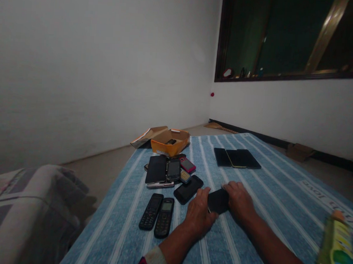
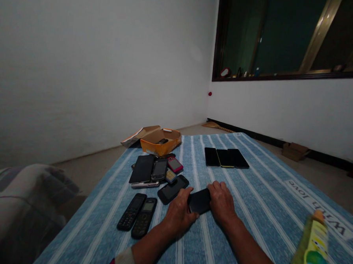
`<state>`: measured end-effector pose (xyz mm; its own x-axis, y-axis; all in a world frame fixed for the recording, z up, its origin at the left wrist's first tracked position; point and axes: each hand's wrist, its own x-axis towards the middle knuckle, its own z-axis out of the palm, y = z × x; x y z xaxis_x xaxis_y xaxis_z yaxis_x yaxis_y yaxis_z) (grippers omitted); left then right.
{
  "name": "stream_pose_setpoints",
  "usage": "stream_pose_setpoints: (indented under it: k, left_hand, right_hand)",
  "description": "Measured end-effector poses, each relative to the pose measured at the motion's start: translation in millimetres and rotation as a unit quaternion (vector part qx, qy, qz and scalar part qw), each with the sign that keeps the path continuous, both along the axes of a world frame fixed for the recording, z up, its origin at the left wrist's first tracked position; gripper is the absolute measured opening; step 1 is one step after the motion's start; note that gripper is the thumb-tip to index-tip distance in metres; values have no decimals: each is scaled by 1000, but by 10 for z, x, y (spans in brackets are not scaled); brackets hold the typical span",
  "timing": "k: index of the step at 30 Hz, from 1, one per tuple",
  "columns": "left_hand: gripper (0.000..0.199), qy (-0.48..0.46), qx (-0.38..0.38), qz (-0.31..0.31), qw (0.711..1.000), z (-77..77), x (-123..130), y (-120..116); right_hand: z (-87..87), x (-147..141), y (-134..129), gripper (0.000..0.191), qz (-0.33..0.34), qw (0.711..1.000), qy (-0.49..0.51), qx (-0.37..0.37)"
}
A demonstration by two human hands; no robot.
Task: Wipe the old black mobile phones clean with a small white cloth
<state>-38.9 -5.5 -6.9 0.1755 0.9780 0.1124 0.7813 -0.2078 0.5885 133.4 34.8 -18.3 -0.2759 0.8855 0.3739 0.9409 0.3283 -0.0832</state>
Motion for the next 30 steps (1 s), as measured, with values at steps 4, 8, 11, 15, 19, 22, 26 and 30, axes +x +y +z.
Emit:
stream_pose_setpoints:
  k: [4,8,11,15,19,22,26,30]
  left_hand:
    - [73,-13,-16,9,1000,30,-2,5]
    - [68,-8,-23,9,1000,50,-3,2]
    - [66,-3,-23,5,1000,57,-5,-2]
    - [60,6,-27,6,1000,47,-11,-12]
    - [47,7,-6,-11,1000,2,-26,-14]
    - [36,4,15,-18,1000,-31,-39,-12]
    - [32,-2,21,-18,1000,-29,-51,-25]
    - [35,1,14,-22,1000,-8,-56,-28]
  right_hand:
    - [-35,-10,-17,41,1,1000,-13,-6]
    - [-70,-14,-45,38,-1,1000,-21,-5]
    - [-83,-35,-96,33,1,1000,-31,1]
    - [-95,-126,-233,31,15,1000,-23,5]
    - [-111,-272,-419,33,42,999,-18,-1]
    - [-106,-340,-508,35,60,998,-17,-7]
    - [-82,-275,-477,37,39,999,-11,-16]
    - [-80,-97,-361,40,-6,1000,-8,-10]
